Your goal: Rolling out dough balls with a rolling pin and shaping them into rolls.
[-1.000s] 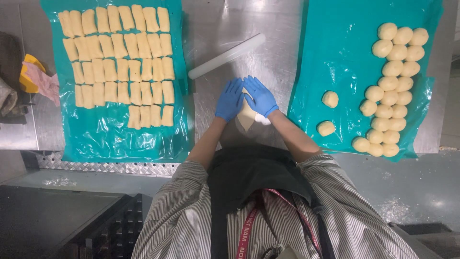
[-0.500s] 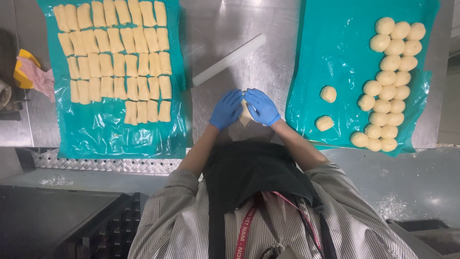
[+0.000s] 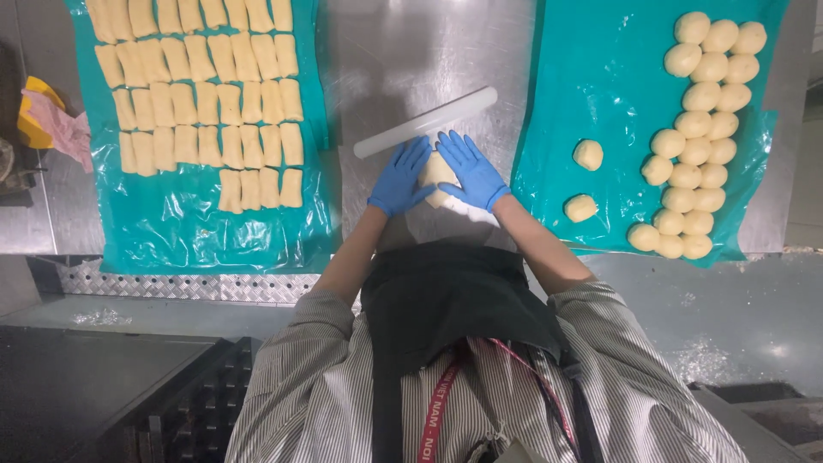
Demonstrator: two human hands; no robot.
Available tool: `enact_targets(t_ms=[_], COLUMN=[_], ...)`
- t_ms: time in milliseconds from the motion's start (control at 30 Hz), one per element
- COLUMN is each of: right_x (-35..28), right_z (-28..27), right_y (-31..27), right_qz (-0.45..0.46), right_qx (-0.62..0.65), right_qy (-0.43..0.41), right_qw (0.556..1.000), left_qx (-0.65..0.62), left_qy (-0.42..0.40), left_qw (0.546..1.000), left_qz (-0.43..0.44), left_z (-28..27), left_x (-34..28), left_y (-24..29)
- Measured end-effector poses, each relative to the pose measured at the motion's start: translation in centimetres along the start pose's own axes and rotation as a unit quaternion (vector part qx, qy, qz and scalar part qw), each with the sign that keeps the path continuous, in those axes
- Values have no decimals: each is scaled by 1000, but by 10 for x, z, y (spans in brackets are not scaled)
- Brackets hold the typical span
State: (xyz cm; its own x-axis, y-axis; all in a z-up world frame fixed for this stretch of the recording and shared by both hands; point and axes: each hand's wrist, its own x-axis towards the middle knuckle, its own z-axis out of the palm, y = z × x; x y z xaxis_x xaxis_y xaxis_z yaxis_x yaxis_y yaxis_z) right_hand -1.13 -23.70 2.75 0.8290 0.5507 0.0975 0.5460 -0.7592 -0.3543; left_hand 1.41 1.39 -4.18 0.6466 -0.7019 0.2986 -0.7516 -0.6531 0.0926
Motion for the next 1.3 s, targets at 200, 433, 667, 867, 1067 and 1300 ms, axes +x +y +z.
enact_targets(t_ms=[200,433,667,867,1067,1300], right_x=[10,7,13,16,13,11], right_z=[-30,-15,-10,-9,-5,1], right_y=[-18,-8,6,8,7,4], right_qz=[-4,22,33,12,16,53], right_qx=[95,109,76,59,66,48], right_qy=[-55,8,13,-13,-4,28], right_qw=[994,994,996,998,998,997], left_qx=[-280,-231,-235,-235,-220,-198], left_qy=[-88,-55,-44,-49,-32,-21], left_qw=[954,967,965,965,968,973], left_qz=[-56,-96,-108,-103,-119,-116], left_z=[-49,-49,-44,-28,-49,-35], left_x=[19,16,18,15,22,15], left_y=[7,5,-1,-4,1,3])
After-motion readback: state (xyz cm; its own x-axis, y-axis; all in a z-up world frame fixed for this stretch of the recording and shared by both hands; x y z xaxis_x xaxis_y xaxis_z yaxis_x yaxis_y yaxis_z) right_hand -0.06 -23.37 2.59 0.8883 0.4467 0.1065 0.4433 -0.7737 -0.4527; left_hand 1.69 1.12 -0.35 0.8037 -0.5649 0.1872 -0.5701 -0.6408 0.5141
